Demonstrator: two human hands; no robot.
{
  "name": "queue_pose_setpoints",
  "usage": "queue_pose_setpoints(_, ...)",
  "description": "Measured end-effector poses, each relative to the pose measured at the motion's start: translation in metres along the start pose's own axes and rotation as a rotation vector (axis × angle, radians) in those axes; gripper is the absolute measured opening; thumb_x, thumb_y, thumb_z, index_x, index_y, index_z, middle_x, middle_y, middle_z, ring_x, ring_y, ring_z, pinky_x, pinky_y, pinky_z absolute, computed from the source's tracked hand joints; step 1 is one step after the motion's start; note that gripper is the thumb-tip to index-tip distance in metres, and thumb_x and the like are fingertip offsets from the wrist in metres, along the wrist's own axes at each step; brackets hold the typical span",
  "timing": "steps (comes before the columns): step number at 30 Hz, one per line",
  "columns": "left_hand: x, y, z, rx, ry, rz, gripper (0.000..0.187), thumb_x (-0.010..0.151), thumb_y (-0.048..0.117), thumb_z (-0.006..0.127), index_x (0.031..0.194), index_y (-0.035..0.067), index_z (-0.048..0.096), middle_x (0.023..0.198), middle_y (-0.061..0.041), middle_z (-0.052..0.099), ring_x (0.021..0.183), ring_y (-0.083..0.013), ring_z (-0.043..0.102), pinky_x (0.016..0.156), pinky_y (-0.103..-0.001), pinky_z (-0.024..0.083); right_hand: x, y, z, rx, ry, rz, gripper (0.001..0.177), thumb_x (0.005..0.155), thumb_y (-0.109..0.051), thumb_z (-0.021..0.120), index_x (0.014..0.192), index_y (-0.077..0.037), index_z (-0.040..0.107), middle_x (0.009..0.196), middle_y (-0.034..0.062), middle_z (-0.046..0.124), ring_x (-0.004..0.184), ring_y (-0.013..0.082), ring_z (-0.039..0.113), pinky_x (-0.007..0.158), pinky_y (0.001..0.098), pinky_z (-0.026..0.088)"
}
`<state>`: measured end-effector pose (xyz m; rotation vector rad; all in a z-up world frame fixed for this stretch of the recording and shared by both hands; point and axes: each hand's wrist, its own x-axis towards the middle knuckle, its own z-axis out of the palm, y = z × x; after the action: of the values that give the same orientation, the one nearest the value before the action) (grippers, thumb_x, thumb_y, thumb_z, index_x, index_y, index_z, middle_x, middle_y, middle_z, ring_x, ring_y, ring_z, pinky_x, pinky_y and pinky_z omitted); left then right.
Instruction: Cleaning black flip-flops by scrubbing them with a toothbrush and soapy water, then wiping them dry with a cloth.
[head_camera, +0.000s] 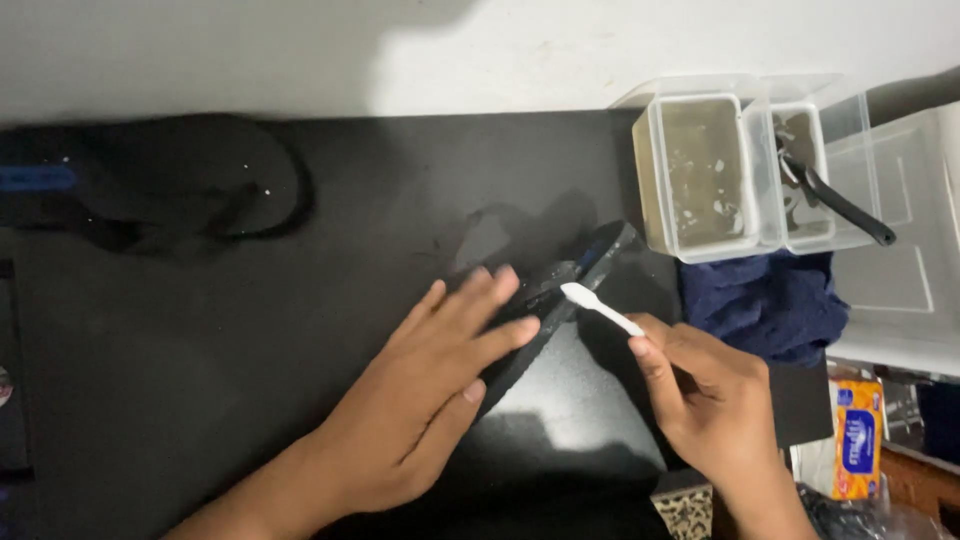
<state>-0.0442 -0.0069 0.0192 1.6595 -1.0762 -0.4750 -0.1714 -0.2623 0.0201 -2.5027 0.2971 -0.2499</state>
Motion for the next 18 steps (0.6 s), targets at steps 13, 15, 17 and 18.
queue_pose_setpoints(13, 0.001, 0.0, 0.007, -0.129, 0.021, -0.158, 0.053, 0.106, 0.04, 0.037, 0.143, 0.003, 0.047, 0.115, -0.009, 0.065, 0.117, -0.0234, 0.064, 0.127, -0.056, 0.018, 0.0, 0.045, 0.0, -0.081, 0.13, 0.008, 0.022, 0.101, -0.015, 0.066, 0.114, 0.0, 0.077, 0.115, 0.0138, 0.077, 0.107, 0.0227, 0.074, 0.092, 0.033, 0.056)
queue_pose_setpoints(15, 0.0, -0.003, 0.01, -0.084, 0.038, -0.19, 0.048, 0.101, 0.033, 0.047, 0.139, 0.006, 0.05, 0.113, -0.008, 0.065, 0.112, -0.0222, 0.064, 0.126, -0.057, 0.018, 0.006, 0.036, 0.001, -0.105, 0.2, 0.001, 0.021, 0.104, -0.01, 0.065, 0.119, 0.001, 0.076, 0.118, 0.0151, 0.076, 0.109, 0.0242, 0.074, 0.093, 0.0314, 0.056)
queue_pose_setpoints(17, 0.001, -0.004, 0.012, -0.095, 0.041, -0.234, 0.05, 0.098, 0.029, 0.05, 0.142, 0.006, 0.048, 0.114, -0.008, 0.064, 0.113, -0.022, 0.064, 0.126, -0.056, 0.017, -0.004, 0.031, 0.011, -0.141, 0.229, -0.021, 0.022, 0.104, -0.011, 0.066, 0.118, 0.003, 0.076, 0.116, 0.0165, 0.076, 0.101, 0.0255, 0.075, 0.086, 0.0333, 0.058)
queue_pose_setpoints(18, 0.0, -0.004, 0.012, -0.102, 0.044, -0.279, 0.053, 0.095, 0.024, 0.053, 0.145, 0.006, 0.046, 0.115, -0.008, 0.064, 0.113, -0.0217, 0.064, 0.127, -0.055, 0.016, -0.009, 0.028, 0.016, -0.174, 0.26, -0.045, 0.023, 0.103, -0.011, 0.067, 0.117, 0.005, 0.075, 0.113, 0.018, 0.077, 0.093, 0.0268, 0.076, 0.079, 0.0352, 0.059)
